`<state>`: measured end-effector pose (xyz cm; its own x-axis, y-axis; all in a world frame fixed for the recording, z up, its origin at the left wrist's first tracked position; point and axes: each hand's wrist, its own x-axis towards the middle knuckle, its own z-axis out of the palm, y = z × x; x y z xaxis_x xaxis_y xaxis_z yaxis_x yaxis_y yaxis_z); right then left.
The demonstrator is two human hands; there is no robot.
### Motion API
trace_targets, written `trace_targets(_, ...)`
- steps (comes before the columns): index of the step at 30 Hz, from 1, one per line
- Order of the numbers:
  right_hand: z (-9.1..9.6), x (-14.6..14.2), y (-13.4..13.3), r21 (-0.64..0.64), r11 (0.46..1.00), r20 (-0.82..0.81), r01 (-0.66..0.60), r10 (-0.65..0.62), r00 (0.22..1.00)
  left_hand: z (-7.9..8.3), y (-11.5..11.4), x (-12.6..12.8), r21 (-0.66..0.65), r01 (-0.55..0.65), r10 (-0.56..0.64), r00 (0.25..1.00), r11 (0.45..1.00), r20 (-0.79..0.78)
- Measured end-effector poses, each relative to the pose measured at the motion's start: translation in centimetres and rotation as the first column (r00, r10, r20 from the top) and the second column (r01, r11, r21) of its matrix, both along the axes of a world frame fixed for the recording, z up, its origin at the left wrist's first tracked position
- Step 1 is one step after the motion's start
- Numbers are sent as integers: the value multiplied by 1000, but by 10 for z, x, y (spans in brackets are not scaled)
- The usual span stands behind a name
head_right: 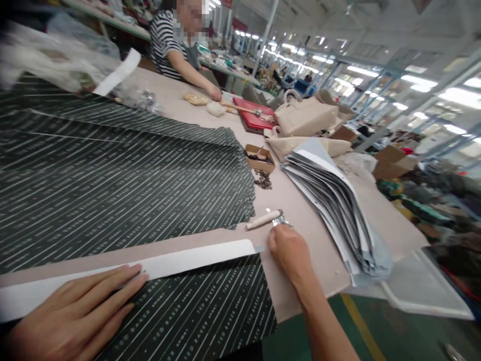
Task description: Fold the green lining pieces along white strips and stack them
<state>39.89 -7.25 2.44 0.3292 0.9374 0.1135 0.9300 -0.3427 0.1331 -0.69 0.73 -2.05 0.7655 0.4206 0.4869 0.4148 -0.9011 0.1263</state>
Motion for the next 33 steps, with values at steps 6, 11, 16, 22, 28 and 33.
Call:
trace_targets(6,24,-41,8,250,964,-358,87,9,934,29,-3,10,-58,-80,80,997,995,-6)
trace_targets(11,31,-157,28,289,922,-673,-258,387,630,24,-10,9,-97,-100,101,995,990,1)
trace_targets(16,4,-210,44,272,855,-646,-442,502,574,18,-11,6,-125,-76,77,997,989,3)
trace_targets(22,-4,-213,45,225,855,-575,-467,503,645,15,-11,8,-134,-95,97,995,986,10)
trace_targets(28,3,-216,53,123,908,-647,-401,380,661,16,-11,7,-141,-95,95,995,985,-7)
trace_targets(33,4,-219,58,49,936,-626,-349,301,719,17,-11,7,-147,-96,94,995,984,-20)
